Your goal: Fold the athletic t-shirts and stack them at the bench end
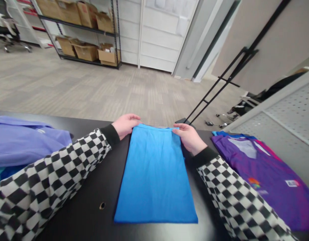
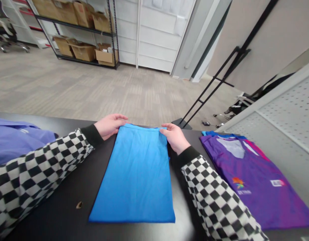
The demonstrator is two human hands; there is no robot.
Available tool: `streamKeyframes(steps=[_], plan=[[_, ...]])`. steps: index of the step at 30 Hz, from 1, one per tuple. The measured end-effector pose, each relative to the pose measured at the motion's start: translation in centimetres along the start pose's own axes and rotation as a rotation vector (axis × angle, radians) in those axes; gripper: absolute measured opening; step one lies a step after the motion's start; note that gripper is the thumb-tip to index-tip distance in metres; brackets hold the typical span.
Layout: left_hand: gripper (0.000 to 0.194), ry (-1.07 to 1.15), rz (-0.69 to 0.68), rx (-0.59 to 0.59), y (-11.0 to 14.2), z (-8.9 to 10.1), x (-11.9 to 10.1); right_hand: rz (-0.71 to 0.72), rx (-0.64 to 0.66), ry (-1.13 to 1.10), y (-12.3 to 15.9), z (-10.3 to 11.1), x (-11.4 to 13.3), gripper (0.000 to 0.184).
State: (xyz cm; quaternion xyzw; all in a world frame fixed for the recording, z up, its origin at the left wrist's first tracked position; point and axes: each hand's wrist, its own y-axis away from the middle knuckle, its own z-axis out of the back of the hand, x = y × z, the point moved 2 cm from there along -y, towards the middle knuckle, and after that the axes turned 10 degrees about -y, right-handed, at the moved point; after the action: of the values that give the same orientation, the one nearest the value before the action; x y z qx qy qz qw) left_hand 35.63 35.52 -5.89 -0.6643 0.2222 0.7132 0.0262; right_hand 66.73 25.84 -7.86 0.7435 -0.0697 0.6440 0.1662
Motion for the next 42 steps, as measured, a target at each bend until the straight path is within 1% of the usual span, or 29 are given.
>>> streamKeyframes(steps=[2,4,6,8,9,10,12,13,15,17,18,19,20,22,24,25,27,28,29,31,33,34,36,38,40,42], plan=[[0.031,0.019,-0.123,-0.096,-0.7,0.7,-0.3,0.130,-0.001,0.076,-0.6,0.4,-0.5,0.040],[0.027,-0.001,-0.208,-0.158,-1.2,1.4,-0.5,0.224,0.016,0.165,-1.0,0.6,-0.8,0.042],[0.023,-0.145,-0.291,-0.220,-0.8,1.9,-0.6,0.328,-0.003,0.291,-1.1,0.7,-0.6,0.043],[0.024,-0.388,-0.440,-0.274,0.9,2.0,-0.8,0.498,-0.060,0.471,-0.5,0.9,0.3,0.043],[0.026,-0.514,-0.538,-0.268,2.4,1.7,-0.9,0.590,-0.081,0.563,0.3,0.9,1.0,0.043],[0.028,-0.625,-0.637,-0.236,4.3,1.3,-0.9,0.667,-0.081,0.645,1.4,0.9,1.7,0.043],[0.031,-0.795,-0.818,-0.108,9.0,0.2,-0.3,0.753,-0.014,0.744,4.8,0.8,3.1,0.042],[0.032,-0.854,-0.885,-0.030,11.7,-0.3,0.3,0.765,0.048,0.768,7.0,0.7,3.6,0.042],[0.039,-0.962,-1.004,0.146,17.2,-0.9,2.1,0.777,0.193,0.800,12.5,0.5,3.7,0.042],[0.045,-1.029,-1.040,0.205,21.9,-0.7,4.5,0.793,0.373,0.858,18.3,0.5,2.9,0.045],[0.048,-1.071,-1.039,0.212,23.9,-0.3,5.7,0.802,0.476,0.889,21.1,0.6,2.2,0.048],[0.052,-1.116,-1.023,0.210,25.5,0.1,6.8,0.796,0.552,0.928,23.6,0.9,1.4,0.051],[0.057,-1.164,-0.997,0.210,26.8,0.6,7.8,0.779,0.591,0.966,25.6,1.2,0.6,0.054],[0.067,-1.258,-0.934,0.218,28.7,1.4,9.3,0.732,0.623,1.049,28.6,1.9,-0.8,0.062],[0.078,-1.333,-0.894,0.242,29.9,2.0,10.2,0.707,0.624,1.115,30.3,2.5,-1.7,0.069],[0.081,-1.362,-0.894,0.251,30.4,2.1,10.6,0.707,0.632,1.138,30.9,2.7,-2.0,0.073],[0.081,-1.409,-0.942,0.242,31.3,2.3,11.2,0.729,0.659,1.163,31.9,3.0,-2.3,0.078],[0.076,-1.421,-0.990,0.214,31.7,2.3,11.6,0.745,0.667,1.175,32.5,3.1,-2.4,0.078],[0.069,-1.421,-1.046,0.172,32.1,2.4,12.0,0.762,0.660,1.187,33.1,3.2,-2.5,0.073],[0.055,-1.384,-1.150,0.074,32.7,2.6,12.8,0.808,0.595,1.197,34.3,3.5,-2.8,0.058],[0.047,-1.316,-1.193,0.016,33.1,2.8,13.3,0.856,0.498,1.170,35.3,3.7,-3.1,0.054],[0.043,-1.281,-1.190,0.012,33.2,2.9,13.5,0.880,0.465,1.145,35.7,3.8,-3.3,0.054],[0.039,-1.224,-1.165,0.036,33.2,3.0,13.3,0.918,0.437,1.099,36.3,3.9,-3.5,0.052],[0.037,-1.192,-1.152,0.068,33.3,3.0,12.4,0.942,0.443,1.070,36.7,3.8,-3.4,0.051],[0.039,-1.200,-1.144,0.103,33.5,3.2,11.1,0.942,0.456,1.046,36.9,3.7,-2.9,0.050],[0.042,-1.194,-1.151,0.125,33.8,3.6,9.4,0.909,0.453,1.015,37.3,3.6,-1.8,0.047]])
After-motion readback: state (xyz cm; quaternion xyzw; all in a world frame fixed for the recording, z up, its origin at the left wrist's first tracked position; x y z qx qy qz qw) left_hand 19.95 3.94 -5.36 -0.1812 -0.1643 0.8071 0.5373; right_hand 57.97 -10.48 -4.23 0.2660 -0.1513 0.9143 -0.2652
